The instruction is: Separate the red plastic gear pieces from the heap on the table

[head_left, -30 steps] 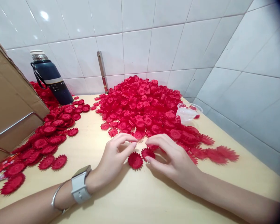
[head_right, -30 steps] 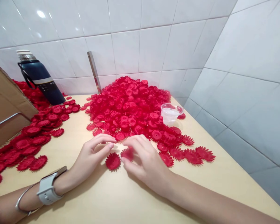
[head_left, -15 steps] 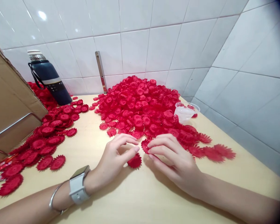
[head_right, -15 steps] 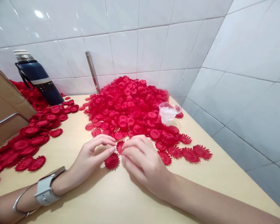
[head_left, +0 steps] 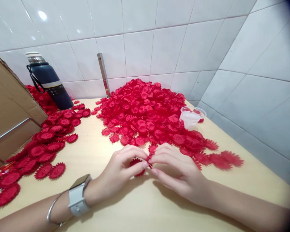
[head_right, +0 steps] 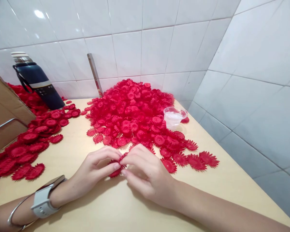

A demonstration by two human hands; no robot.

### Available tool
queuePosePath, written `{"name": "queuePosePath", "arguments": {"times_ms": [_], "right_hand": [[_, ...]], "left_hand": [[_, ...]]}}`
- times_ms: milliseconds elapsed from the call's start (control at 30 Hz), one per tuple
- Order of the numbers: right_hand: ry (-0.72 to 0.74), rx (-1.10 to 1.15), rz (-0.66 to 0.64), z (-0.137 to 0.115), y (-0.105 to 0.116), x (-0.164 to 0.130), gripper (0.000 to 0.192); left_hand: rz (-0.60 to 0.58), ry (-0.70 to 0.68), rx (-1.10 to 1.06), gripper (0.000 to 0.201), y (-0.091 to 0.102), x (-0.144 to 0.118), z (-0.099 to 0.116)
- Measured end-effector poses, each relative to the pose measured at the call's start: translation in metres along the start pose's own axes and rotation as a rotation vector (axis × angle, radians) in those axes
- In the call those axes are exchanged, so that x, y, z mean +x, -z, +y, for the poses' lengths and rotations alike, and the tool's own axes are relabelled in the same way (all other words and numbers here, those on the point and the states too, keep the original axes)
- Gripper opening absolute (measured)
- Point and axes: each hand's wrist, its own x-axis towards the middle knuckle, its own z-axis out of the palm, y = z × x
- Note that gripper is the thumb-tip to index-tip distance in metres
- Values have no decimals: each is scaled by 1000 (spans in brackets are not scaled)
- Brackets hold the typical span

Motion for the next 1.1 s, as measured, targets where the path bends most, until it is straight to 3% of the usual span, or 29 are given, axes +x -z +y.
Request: {"name": "queuePosePath", "arguments": {"times_ms": [200, 433, 633, 767, 1100], "right_hand": [[-21, -2, 34, 1, 0, 0, 23], [-2, -76, 10, 1, -1, 0, 19], [38, -152, 20, 0, -3, -2, 10], [-7, -84, 51, 0, -3, -1, 12], [-115, 72, -3, 2, 0, 0, 17]], "left_hand": [[19, 98, -175, 11, 0, 3, -1], [38, 148, -284, 18, 1, 5, -2], [-13, 150, -278, 19, 0, 5, 0], [-34, 130, -224, 9, -1, 3, 1], [-9, 136, -209, 9, -1, 2, -1]]}}
